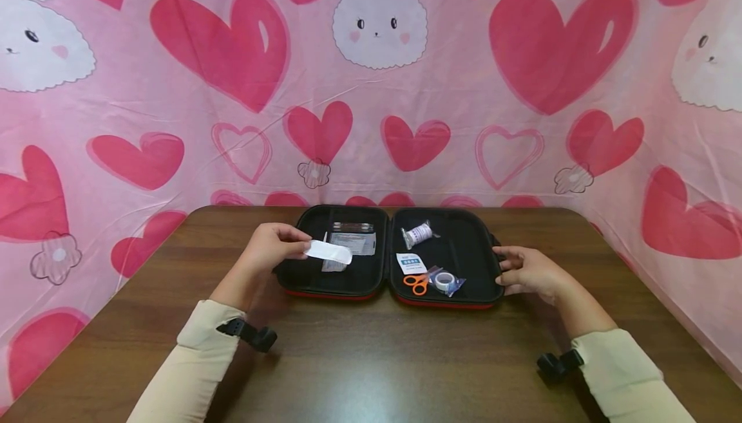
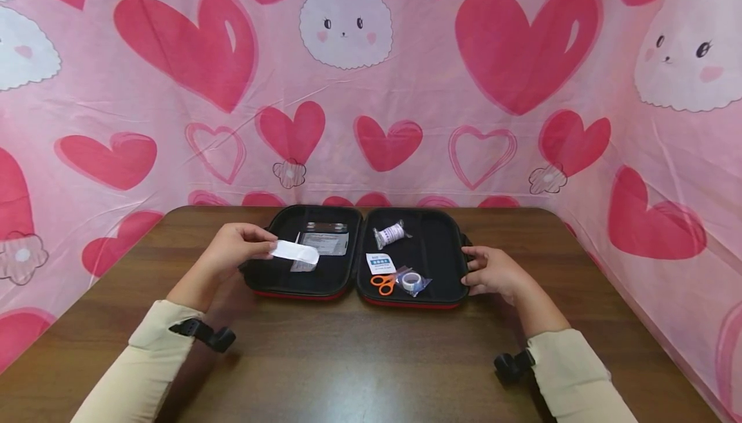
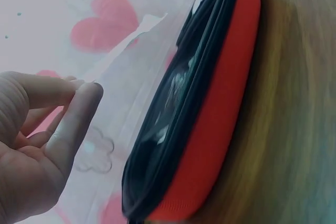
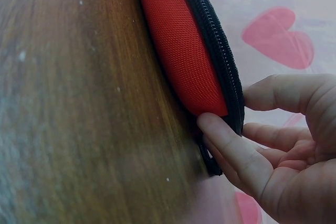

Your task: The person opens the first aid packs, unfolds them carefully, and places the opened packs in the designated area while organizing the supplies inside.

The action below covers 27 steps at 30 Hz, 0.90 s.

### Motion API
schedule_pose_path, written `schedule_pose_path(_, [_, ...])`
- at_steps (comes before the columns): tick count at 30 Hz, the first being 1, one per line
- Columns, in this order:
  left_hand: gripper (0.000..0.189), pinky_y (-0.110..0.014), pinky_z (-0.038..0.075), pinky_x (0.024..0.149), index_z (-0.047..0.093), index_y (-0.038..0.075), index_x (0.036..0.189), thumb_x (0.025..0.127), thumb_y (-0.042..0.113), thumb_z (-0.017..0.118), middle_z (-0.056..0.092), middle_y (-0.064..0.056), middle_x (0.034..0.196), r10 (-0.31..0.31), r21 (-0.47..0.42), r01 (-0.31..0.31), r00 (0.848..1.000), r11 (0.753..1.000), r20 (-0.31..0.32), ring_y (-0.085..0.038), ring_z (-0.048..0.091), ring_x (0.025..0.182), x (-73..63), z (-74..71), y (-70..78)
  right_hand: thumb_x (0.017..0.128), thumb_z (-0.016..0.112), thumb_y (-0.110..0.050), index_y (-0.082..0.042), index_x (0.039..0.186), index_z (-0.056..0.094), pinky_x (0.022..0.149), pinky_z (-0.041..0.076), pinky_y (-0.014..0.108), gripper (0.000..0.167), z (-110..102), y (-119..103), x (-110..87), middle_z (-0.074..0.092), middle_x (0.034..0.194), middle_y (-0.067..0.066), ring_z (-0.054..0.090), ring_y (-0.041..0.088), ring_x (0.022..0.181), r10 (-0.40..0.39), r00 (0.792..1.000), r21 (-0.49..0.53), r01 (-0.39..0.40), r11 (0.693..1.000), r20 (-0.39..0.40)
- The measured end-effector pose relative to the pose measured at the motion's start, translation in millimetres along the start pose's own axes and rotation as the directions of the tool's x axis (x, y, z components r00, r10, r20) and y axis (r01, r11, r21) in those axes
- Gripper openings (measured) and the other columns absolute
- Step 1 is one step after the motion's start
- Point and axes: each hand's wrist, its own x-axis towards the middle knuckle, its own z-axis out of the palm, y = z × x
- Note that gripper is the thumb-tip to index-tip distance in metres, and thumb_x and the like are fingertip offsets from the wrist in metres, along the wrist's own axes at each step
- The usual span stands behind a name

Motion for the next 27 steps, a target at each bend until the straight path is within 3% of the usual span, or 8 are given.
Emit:
schedule_pose_path(14, [0.026, -0.030, 0.058, 0.071, 0.069, -0.012, 0.105, 0.085, 0.003, 0.074, 0.070, -0.011, 0.087, -0.103, 0.072, 0.107, 0.993, 0.992, -0.048, -0.016, 0.065, 0.070, -7.4, -41.7, -26.0, 0.084, 0.065, 0.010, 0.015, 0.146, 0.022, 0.077, 0.058, 0.041, 0.076, -0.7, 0.1, -0.8, 0.050, 0.120, 0.034, 0.063, 0.024, 0.087, 0.002, 1.000, 0.002, -0.002, 1.000, 0.007])
schedule_pose_path(21, [0.019, -0.039, 0.059, 0.075, 0.072, -0.008, 0.098, 0.084, 0.005, 0.075, 0.069, -0.012, 0.086, -0.157, 0.195, 0.162, 0.987, 0.967, -0.044, -0.019, 0.065, 0.070, -8.9, -48.4, -28.8, 0.083, 0.066, 0.009, 0.014, 0.146, 0.023, 0.077, 0.058, 0.041, 0.076, -1.0, 0.5, -0.8, 0.051, 0.119, 0.033, 0.064, 0.024, 0.086, 0.006, 1.000, 0.001, -0.006, 1.000, -0.003])
schedule_pose_path(27, [0.017, -0.038, 0.059, 0.072, 0.073, -0.007, 0.096, 0.084, 0.005, 0.074, 0.070, -0.012, 0.084, -0.136, 0.274, 0.136, 0.990, 0.952, -0.019, -0.022, 0.065, 0.070, -10.7, -51.0, -26.4, 0.083, 0.067, 0.009, 0.014, 0.146, 0.024, 0.077, 0.058, 0.041, 0.076, -0.7, 0.0, -0.7, 0.050, 0.119, 0.033, 0.063, 0.024, 0.086, 0.008, 1.000, 0.000, -0.008, 1.000, -0.003])
